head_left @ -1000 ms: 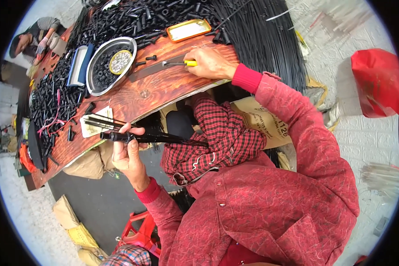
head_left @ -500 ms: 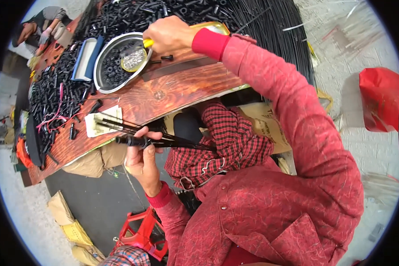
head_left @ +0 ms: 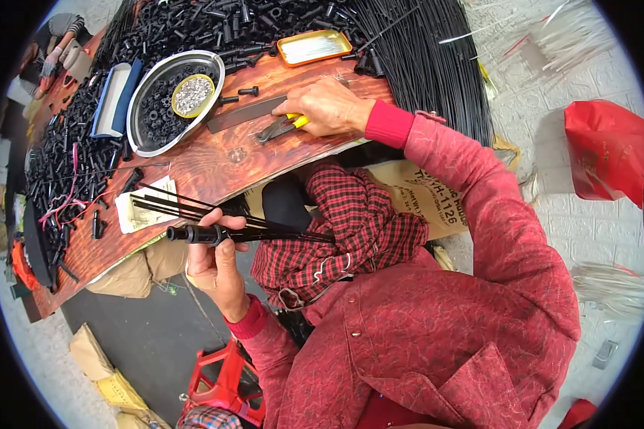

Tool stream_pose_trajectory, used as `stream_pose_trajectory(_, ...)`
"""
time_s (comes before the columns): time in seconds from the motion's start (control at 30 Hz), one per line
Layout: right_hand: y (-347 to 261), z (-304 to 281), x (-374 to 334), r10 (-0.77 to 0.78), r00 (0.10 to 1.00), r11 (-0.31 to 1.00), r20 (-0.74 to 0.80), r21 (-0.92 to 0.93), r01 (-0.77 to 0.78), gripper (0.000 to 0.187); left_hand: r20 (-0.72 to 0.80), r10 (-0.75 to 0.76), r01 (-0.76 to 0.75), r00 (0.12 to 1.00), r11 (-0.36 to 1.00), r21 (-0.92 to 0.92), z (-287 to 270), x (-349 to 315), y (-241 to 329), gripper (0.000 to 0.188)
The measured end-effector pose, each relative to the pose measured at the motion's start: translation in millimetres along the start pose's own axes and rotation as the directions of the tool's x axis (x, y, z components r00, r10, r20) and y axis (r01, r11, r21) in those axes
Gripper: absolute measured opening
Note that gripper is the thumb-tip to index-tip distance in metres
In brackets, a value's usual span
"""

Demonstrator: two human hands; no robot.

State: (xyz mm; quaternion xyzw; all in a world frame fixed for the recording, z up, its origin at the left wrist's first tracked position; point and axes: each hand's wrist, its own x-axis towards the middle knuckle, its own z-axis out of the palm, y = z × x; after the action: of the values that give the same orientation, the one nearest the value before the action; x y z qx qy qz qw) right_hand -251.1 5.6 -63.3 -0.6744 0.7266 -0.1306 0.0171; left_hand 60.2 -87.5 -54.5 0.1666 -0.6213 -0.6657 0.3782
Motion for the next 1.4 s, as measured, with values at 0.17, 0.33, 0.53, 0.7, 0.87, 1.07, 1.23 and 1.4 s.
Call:
stream_pose_trajectory(0.17,-2,7,-4,0.011,1.0,1.0,-0.004,-0.004,-0.011,0.037,-0.047,-0.001,0.002,0.999,1.0,0.015,-1,-4,0,0.039)
stream_pose_trajectory(0.33,-6,6,-8,0.223,0.975,0.972,-0.018,0.078,-0.221,0.027,-0.036,0.003,-0.003,0.999,1.0,0.011,1,-2,1,0.04)
stream_pose_trajectory(0.53,-1,5,-9,0.29,0.957,0.954,-0.01,0.087,-0.288,0.023,-0.051,0.003,-0.003,0.999,1.0,0.017,4,-7,1,0.04)
stream_pose_trajectory(0.7,-2,5,-6,0.188,0.982,0.981,0.017,-0.045,-0.187,0.02,-0.032,0.001,0.0,0.999,1.0,0.021,10,-5,0,0.041)
stream_pose_trajectory(0.87,5,14,-3,0.076,0.994,0.993,-0.077,-0.083,-0.082,0.023,-0.034,-0.015,0.016,0.999,0.999,0.028,17,5,3,0.036)
stream_pose_trajectory(1.07,-2,6,21,-0.021,0.999,0.983,-0.042,-0.184,0.013,0.025,-0.039,-0.087,0.091,0.995,0.992,0.091,17,16,32,0.03)
stream_pose_trajectory(1.23,-7,-4,12,-0.174,0.984,0.969,-0.042,-0.186,0.164,0.039,-0.004,-0.113,0.113,0.994,0.99,0.083,25,8,32,0.031)
stream_pose_trajectory(1.4,-10,-4,1,-0.14,0.989,0.975,0.036,-0.169,0.145,0.022,0.039,-0.131,0.131,0.991,0.991,0.01,29,-11,32,0.033)
